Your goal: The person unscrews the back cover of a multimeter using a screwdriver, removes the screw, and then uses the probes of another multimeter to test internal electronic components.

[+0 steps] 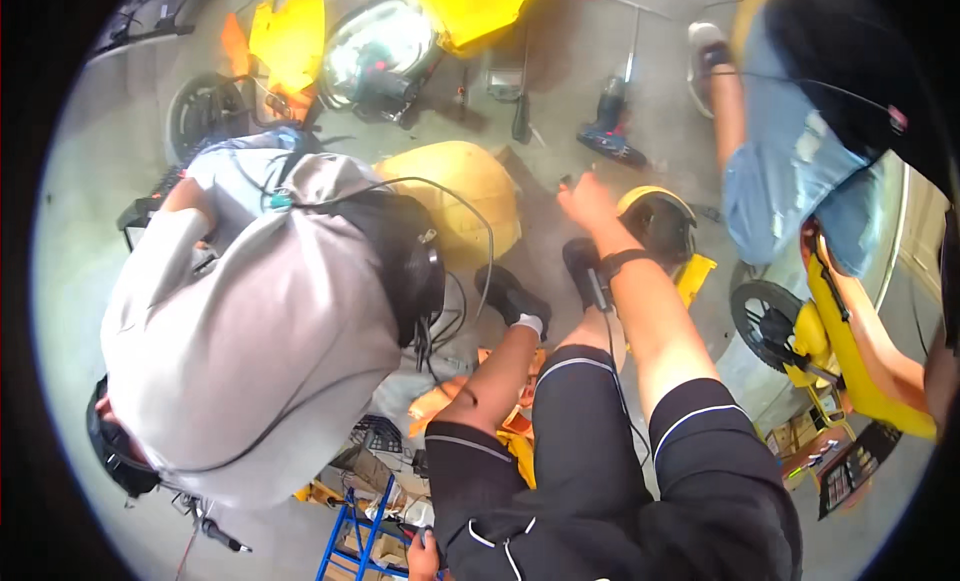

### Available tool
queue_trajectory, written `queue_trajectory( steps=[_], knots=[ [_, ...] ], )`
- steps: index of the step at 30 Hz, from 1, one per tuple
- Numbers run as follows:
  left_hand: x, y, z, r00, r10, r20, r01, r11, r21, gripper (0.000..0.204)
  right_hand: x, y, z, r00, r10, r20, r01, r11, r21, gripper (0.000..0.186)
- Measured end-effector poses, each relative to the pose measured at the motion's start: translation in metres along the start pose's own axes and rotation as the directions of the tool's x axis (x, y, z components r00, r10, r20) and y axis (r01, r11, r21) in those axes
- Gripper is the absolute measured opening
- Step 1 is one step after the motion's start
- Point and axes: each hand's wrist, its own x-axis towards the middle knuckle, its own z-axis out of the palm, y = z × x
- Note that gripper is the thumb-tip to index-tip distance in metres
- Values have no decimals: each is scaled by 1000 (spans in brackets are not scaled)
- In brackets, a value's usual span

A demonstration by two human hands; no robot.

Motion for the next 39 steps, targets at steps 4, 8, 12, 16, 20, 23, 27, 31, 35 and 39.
queue_trajectory(
  steps=[4, 8, 12, 16, 20, 23, 27, 31, 35, 39],
  knots=[
    [34, -100, -24, 921, 375, -101, -347, 912, 221, 53, -96, 2, -33, 920, -125, 373, -197, 674, 712, 38],
    [-46, 9, -59, 699, 714, -48, -702, 697, 144, 48, -225, 75, -129, 939, -31, 342, -252, 612, 749, 37],
    [-82, 96, -96, 531, 847, 20, -847, 531, -9, 45, -346, 169, -222, 972, -88, 218, -94, 705, 703, 43],
    [-167, 189, -70, 267, 933, 243, -923, 319, -214, 44, -498, 284, -274, 979, 63, -194, 49, 850, 524, 48],
    [-273, 214, -60, 68, 873, 483, -841, 311, -443, 40, -677, 269, -298, 878, 333, -344, 61, 636, 770, 44],
    [-322, 217, -21, 60, 731, 680, -832, 413, -371, 48, -786, 233, -276, 719, 526, -454, 235, 431, 871, 42],
    [-391, 171, 43, -75, 441, 895, -844, 450, -292, 59, -898, 171, -242, 294, 760, -580, 539, 369, 757, 45],
    [-451, 90, 104, -134, 289, 948, -898, 369, -240, 62, -991, 138, -214, 198, 770, -606, 635, 371, 678, 42],
    [-480, -1, 149, -192, 109, 975, -941, 262, -214, 59, -1038, 156, -188, 236, 667, -707, 695, 392, 602, 39],
    [-490, -80, 200, -235, 102, 967, -961, 125, -247, 54, -1069, 212, -147, 261, 667, -698, 731, 335, 594, 36]
  ],
)
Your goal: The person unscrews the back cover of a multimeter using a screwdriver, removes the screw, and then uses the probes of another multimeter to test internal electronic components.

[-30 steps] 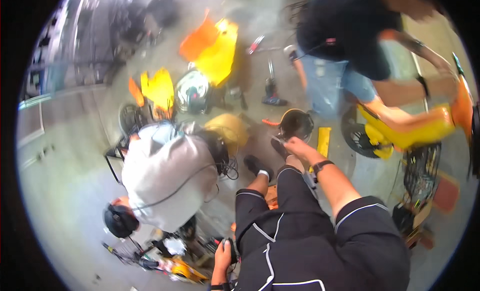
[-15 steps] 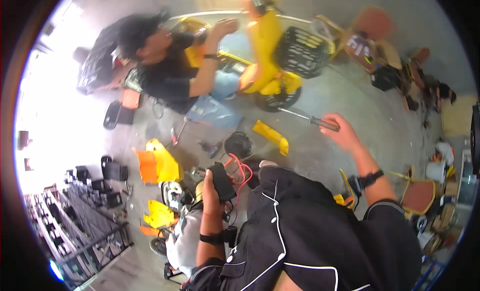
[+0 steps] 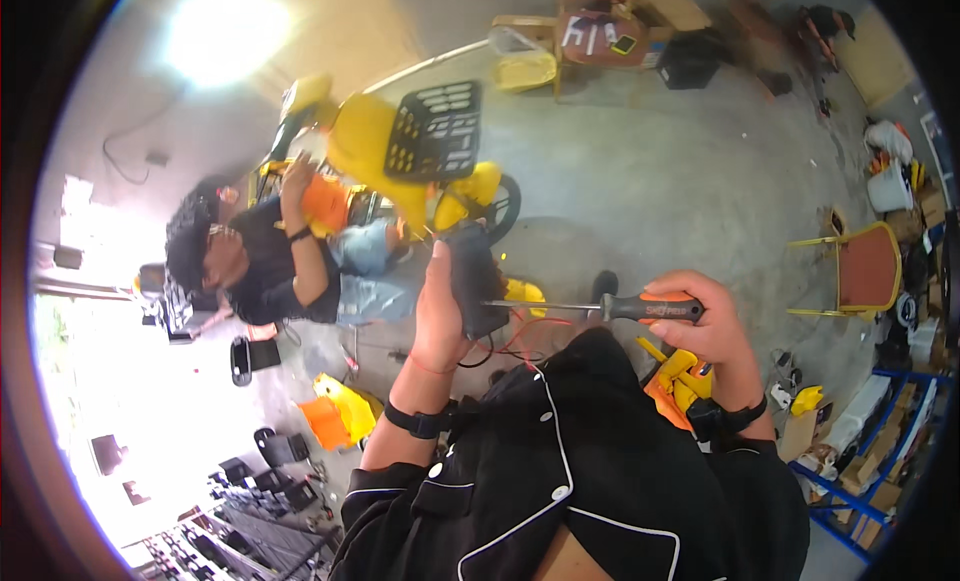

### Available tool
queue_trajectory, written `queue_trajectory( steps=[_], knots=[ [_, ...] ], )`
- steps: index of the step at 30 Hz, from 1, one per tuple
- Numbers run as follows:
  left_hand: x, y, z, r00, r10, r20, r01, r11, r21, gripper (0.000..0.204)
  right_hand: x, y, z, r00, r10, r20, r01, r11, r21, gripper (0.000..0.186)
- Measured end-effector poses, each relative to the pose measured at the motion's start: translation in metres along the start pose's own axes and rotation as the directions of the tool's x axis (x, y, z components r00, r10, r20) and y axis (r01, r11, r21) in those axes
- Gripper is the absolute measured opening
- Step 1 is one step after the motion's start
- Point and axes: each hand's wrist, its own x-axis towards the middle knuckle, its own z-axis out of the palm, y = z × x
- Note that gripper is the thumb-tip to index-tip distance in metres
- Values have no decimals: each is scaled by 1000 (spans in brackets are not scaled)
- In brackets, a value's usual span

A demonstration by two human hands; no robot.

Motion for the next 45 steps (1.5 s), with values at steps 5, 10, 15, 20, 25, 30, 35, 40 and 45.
queue_trajectory(
  steps=[5, 10, 15, 20, 25, 30, 35, 40, 45],
  knots=[
    [80, -25, 119, 998, 21, 60, -31, 984, 175, 59, 5, 29, -131, 997, -43, -65, 46, 998, 46, 39],
    [148, -57, 227, 987, -18, 157, -26, 962, 272, 60, -14, 26, -234, 974, 25, -227, -16, 999, 42, 39],
    [191, -101, 339, 931, -180, 319, 69, 942, 330, 60, -68, 27, -304, 890, 38, -455, 20, 992, 121, 35],
    [225, -161, 433, 818, -310, 484, 60, 883, 465, 62, -128, 35, -341, 737, 66, -673, 15, 993, 113, 34],
    [249, -235, 534, 697, -455, 555, 44, 799, 600, 63, -181, 43, -386, 557, 34, -830, -38, 999, 16, 37],
    [283, -320, 643, 570, -586, 576, 94, 743, 663, 58, -210, 38, -459, 466, -197, -863, -308, 878, -367, 41],
    [314, -408, 761, 484, -679, 551, 135, 680, 720, 56, -227, 18, -548, 358, -145, -923, -486, 815, -317, 40],
    [324, -457, 862, 359, -670, 650, -19, 691, 723, 56, -246, -23, -628, 210, -143, -967, -539, 809, -236, 44],
    [295, -482, 943, 289, -695, 658, 36, 695, 718, 58, -256, -31, -679, -257, -219, -941, -307, 942, -136, 48]
  ],
)
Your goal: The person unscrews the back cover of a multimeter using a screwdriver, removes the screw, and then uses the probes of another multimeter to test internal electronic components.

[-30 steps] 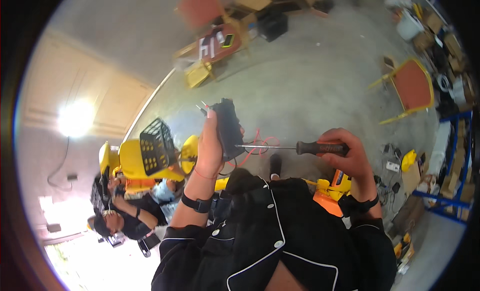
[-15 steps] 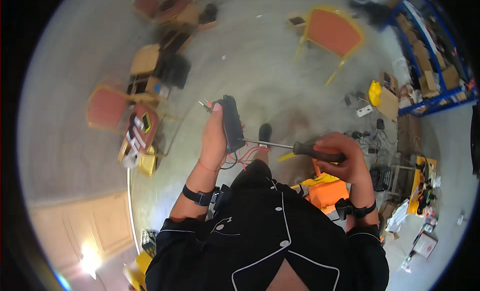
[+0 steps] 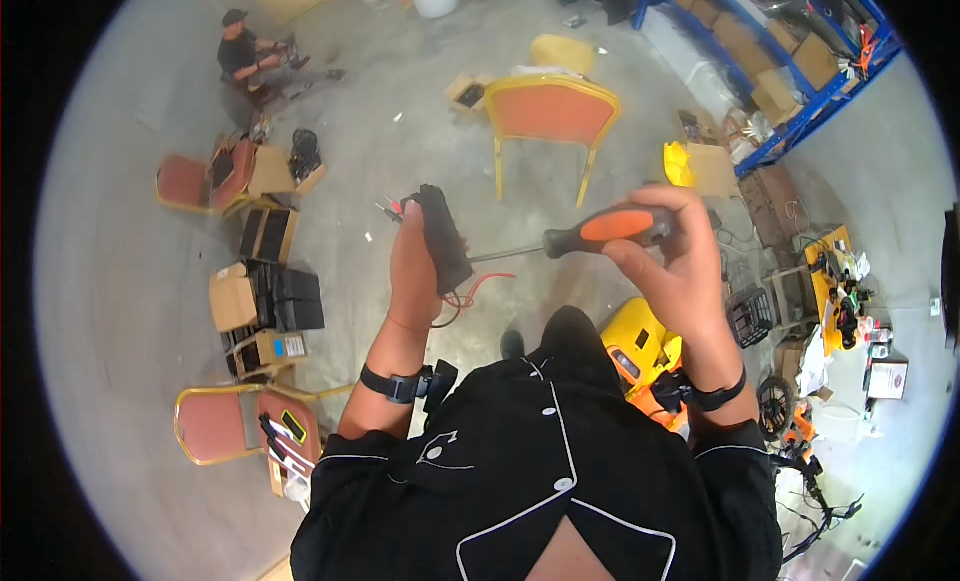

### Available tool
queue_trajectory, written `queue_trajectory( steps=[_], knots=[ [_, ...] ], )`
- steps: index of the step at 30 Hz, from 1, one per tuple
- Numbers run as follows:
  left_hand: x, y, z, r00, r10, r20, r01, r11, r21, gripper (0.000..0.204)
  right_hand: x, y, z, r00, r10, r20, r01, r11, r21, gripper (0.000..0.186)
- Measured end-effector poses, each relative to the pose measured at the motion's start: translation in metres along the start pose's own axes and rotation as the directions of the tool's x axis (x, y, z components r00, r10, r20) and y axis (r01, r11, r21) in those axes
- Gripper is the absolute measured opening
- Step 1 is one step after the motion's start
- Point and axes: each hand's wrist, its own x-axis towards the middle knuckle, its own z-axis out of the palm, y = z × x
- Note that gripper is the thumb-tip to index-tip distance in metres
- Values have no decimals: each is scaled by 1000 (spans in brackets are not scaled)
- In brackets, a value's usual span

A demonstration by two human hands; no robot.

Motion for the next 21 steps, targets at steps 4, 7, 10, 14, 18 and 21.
queue_trajectory(
  steps=[4, 7, 10, 14, 18, 21],
  knots=[
    [46, 5, 40, 999, -32, 29, 33, 998, -60, 58, 52, 11, 0, 965, -230, -128, 243, 965, 99, 51],
    [79, 8, 74, 999, -53, -6, 52, 994, -95, 57, 102, 26, -8, 915, -383, -127, 392, 918, 55, 45],
    [120, 7, 95, 1000, -17, 17, 19, 992, -128, 55, 153, 30, -17, 895, -414, -165, 409, 910, -69, 36],
    [154, 0, 125, 993, -91, -71, 80, 986, -149, 54, 210, 42, -37, 966, -255, 40, 240, 946, 217, 34],
    [179, 4, 150, 983, -166, -83, 150, 974, -168, 57, 273, 65, -57, 803, -554, 222, 476, 819, 320, 42],
    [197, 6, 157, 988, -147, -53, 129, 958, -257, 58, 309, 81, -54, 756, -652, 52, 593, 717, 365, 54]
  ],
)
